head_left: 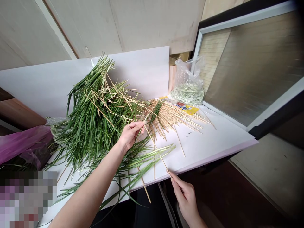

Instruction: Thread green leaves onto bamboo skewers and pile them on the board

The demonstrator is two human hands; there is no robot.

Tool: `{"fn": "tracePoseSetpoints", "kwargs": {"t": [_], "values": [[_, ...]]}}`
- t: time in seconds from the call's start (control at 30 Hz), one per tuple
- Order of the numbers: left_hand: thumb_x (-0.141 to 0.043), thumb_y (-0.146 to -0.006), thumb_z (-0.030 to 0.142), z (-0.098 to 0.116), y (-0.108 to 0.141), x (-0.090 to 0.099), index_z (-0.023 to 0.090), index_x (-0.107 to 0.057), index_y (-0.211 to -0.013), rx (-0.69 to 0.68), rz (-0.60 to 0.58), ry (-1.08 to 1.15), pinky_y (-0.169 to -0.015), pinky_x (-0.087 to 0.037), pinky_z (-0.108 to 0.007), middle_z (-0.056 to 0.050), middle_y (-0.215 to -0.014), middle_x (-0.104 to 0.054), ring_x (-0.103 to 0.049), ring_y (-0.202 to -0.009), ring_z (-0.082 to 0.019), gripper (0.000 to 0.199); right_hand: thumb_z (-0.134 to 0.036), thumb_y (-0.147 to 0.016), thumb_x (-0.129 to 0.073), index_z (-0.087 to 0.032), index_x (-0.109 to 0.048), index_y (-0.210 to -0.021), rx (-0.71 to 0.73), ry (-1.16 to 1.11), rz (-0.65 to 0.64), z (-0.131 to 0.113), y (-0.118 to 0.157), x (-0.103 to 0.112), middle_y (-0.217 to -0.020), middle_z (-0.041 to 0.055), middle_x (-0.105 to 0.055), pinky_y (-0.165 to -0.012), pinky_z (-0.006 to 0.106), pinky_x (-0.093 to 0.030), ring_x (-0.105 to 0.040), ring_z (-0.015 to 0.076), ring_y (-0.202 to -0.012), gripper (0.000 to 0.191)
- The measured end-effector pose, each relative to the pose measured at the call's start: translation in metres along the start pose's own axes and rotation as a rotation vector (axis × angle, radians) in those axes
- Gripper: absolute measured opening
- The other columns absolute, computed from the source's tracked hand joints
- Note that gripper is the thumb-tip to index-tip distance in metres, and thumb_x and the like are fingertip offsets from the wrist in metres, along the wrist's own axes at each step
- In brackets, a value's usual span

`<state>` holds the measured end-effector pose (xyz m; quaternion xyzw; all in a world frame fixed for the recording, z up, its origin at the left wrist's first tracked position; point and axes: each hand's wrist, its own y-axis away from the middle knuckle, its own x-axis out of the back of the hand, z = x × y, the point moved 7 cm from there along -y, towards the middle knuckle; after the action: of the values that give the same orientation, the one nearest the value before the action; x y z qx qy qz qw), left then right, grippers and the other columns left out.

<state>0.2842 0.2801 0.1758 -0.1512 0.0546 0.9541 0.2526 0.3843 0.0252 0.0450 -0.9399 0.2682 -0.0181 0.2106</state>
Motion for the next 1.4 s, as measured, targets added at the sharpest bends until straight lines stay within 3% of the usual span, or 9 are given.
{"fn": "tracePoseSetpoints", "kwargs": {"t": [0.4,0.93,1.4], "values": [[-0.096,-0.055,0.028,0.000,0.001,0.000,0.007,-0.076,-0.077,0.018,0.012,-0.001,-0.054,-0.047,-0.019,-0.001,-0.064,-0.066,-0.057,-0.053,-0.006,0.036,-0.025,-0.106,-0.054,-0.034,-0.067,-0.135,-0.025,-0.018,-0.006,0.005,0.005,-0.001,-0.125,0.0040,-0.072,-0.098,0.047,-0.060,-0.071,0.0333,-0.110,0.033],[-0.097,-0.053,0.031,0.000,0.001,-0.003,0.007,-0.076,-0.076,0.019,-0.010,0.006,-0.052,-0.047,-0.017,-0.001,-0.065,-0.066,-0.057,-0.053,-0.006,0.039,-0.028,-0.104,-0.057,-0.033,-0.069,-0.132,0.014,0.023,-0.011,-0.006,-0.003,0.000,-0.122,0.0037,-0.074,-0.094,0.043,-0.062,-0.073,0.0310,-0.108,0.030],[-0.096,-0.055,0.031,0.007,0.000,-0.002,0.010,-0.079,-0.073,-0.044,-0.063,-0.087,-0.054,-0.045,-0.021,-0.001,-0.062,-0.065,-0.055,-0.053,-0.007,0.033,-0.022,-0.104,-0.057,-0.035,-0.069,-0.133,0.002,-0.011,-0.012,0.002,0.001,0.000,-0.124,0.0027,-0.073,-0.100,0.035,-0.059,-0.070,0.0262,-0.113,0.034]]}}
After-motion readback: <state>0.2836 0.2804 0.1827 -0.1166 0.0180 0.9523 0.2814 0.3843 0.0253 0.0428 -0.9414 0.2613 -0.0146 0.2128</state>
